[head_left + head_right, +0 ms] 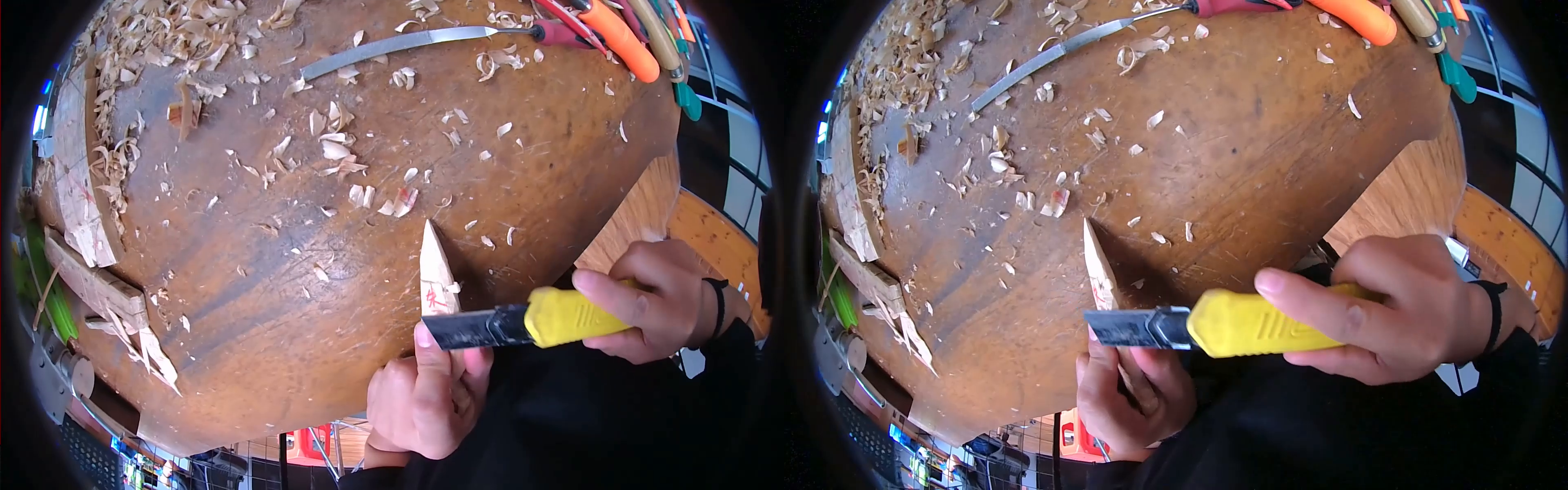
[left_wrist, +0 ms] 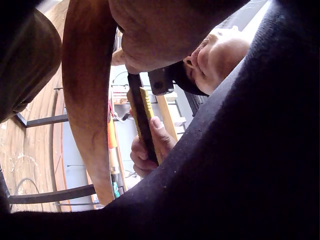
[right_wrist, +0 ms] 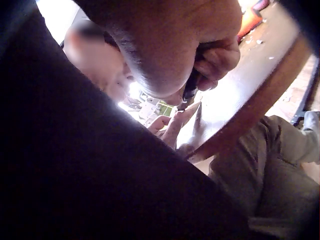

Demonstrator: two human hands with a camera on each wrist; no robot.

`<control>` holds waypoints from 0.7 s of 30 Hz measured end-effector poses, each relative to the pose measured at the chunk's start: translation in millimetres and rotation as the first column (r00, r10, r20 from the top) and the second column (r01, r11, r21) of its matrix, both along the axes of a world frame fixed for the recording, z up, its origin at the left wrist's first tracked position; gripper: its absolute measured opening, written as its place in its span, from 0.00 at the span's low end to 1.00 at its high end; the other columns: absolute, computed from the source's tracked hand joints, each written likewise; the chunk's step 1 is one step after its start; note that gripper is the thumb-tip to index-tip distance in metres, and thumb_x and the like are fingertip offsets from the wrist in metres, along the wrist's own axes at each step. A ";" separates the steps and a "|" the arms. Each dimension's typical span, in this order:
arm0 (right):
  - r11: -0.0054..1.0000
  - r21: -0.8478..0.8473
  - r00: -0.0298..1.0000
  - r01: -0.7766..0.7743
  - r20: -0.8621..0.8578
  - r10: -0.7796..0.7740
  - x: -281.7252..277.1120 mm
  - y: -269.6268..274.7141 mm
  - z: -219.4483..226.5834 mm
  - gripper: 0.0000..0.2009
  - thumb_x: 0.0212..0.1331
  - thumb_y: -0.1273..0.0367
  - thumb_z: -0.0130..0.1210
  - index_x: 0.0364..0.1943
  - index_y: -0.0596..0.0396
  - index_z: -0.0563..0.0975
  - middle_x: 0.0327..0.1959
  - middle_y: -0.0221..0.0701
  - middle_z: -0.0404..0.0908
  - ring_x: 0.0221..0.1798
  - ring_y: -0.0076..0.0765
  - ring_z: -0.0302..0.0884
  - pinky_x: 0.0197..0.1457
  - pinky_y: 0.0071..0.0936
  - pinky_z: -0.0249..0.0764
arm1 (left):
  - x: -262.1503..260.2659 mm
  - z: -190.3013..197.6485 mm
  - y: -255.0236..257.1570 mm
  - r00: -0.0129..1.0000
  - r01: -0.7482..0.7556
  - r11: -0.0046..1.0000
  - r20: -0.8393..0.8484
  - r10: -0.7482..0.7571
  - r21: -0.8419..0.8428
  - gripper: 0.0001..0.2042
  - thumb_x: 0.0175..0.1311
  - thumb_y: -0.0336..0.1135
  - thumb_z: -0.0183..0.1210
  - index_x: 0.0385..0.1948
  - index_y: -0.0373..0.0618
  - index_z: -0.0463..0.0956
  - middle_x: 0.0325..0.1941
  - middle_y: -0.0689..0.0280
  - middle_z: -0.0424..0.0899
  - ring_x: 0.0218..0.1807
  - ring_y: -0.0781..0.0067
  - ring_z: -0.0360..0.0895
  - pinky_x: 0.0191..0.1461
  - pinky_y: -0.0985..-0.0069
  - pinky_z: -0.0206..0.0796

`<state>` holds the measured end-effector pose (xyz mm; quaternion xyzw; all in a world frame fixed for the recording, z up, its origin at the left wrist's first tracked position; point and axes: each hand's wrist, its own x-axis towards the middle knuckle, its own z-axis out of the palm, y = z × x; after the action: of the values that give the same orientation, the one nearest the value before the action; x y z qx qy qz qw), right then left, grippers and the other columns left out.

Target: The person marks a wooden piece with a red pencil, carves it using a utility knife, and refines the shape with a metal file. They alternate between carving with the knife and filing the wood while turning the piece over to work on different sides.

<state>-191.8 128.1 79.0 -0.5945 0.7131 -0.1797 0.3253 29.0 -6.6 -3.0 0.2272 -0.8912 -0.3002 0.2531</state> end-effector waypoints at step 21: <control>1.000 0.030 0.997 0.000 -0.075 0.002 8.2 -4.6 5.9 0.33 0.45 0.63 0.75 0.60 0.56 0.80 0.26 0.27 0.70 0.21 0.27 0.69 0.21 0.25 0.63 | -1.4 -2.4 1.4 0.999 -0.043 0.999 0.001 0.043 -0.026 0.22 0.59 0.31 0.72 0.49 0.23 0.75 0.19 0.61 0.77 0.12 0.71 0.66 0.14 0.74 0.56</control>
<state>-183.6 123.5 84.9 -0.5961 0.7271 -0.1465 0.3073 27.6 -5.1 -5.5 0.2431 -0.8901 -0.2829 0.2619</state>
